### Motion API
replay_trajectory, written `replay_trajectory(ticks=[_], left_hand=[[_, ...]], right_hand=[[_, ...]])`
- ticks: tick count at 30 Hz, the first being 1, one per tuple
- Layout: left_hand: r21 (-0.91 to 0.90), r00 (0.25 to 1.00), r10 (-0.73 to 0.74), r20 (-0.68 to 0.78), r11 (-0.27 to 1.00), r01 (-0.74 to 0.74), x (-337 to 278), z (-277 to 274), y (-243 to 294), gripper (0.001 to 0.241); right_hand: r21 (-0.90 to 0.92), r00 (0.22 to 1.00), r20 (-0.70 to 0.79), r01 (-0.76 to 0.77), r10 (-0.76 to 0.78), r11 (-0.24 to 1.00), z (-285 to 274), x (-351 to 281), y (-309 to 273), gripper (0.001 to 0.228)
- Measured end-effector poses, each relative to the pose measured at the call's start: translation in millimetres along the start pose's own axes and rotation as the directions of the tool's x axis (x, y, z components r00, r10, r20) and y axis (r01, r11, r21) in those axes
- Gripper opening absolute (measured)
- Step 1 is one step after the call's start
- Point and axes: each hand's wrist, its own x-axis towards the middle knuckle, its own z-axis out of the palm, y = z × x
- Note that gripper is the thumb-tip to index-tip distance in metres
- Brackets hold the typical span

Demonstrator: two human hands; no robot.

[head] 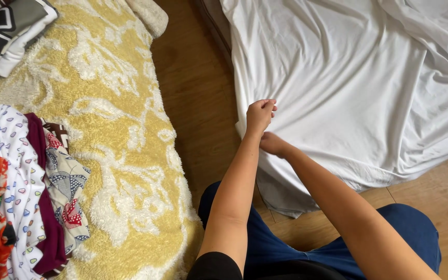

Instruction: The person spreads and smooths a white fitted sheet over a mattress on the floor. They pull the elasticized edges over the corners and adjust the fabric to fit the mattress surface.

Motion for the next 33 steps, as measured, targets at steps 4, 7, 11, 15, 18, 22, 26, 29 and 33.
replay_trajectory(ticks=[4, 7, 11, 15, 18, 22, 26, 29, 33], left_hand=[[0.021, 0.998, 0.058, 0.03, 0.998, -0.059, -2.5, 3.0, 9.3, 0.03], [-0.028, 0.997, 0.066, 0.047, 0.997, -0.065, -8.3, 9.0, 10.8, 0.03], [-0.117, 0.996, 0.072, 0.061, 0.991, -0.065, -19.6, 17.4, 16.0, 0.027], [-0.152, 0.991, 0.103, 0.087, 0.984, -0.089, -19.9, 28.1, 14.8, 0.031], [-0.171, 0.98, 0.159, 0.118, 0.976, -0.138, -15.4, 47.8, 21.3, 0.035], [-0.234, 0.987, 0.103, 0.124, 0.97, -0.072, -36.8, 66.2, 46.0, 0.029], [-0.282, 0.983, 0.118, 0.14, 0.957, -0.074, -49.1, 79.9, 76.1, 0.031], [-0.257, 0.982, 0.121, 0.147, 0.963, -0.081, -62.8, 77.2, 121.8, 0.034], [-0.28, 0.991, 0.069, 0.111, 0.959, -0.036, -83.9, 71.3, 188.7, 0.045]], right_hand=[[-0.057, 0.965, 0.252, -0.065, 0.078, 0.996, -8.4, -45.1, -37.9, 0.048], [-0.235, 0.963, 0.243, -0.058, 0.117, 0.97, -30.1, -68.1, -51.0, 0.051], [0.087, 0.99, 0.081, -0.12, 0.113, 0.989, -53.5, -35.4, -5.1, 0.045], [0.352, 0.991, -0.044, -0.104, 0.128, 0.93, -100.6, -84.3, -53.2, 0.033], [0.483, 0.982, -0.155, -0.021, 0.109, 0.875, -140.9, -62.7, -36.0, 0.038], [0.485, 0.957, -0.262, 0.021, 0.122, 0.874, -162.2, -91.4, -68.6, 0.037], [0.38, 0.938, -0.341, 0.078, 0.061, 0.922, -180.6, -104.5, -90.4, 0.036], [0.287, 0.923, -0.379, 0.059, 0.057, 0.956, -196.4, -133.4, -136.1, 0.038], [0.265, 0.915, -0.394, 0.028, 0.082, 0.964, -229.1, -170.0, -203.7, 0.048]])
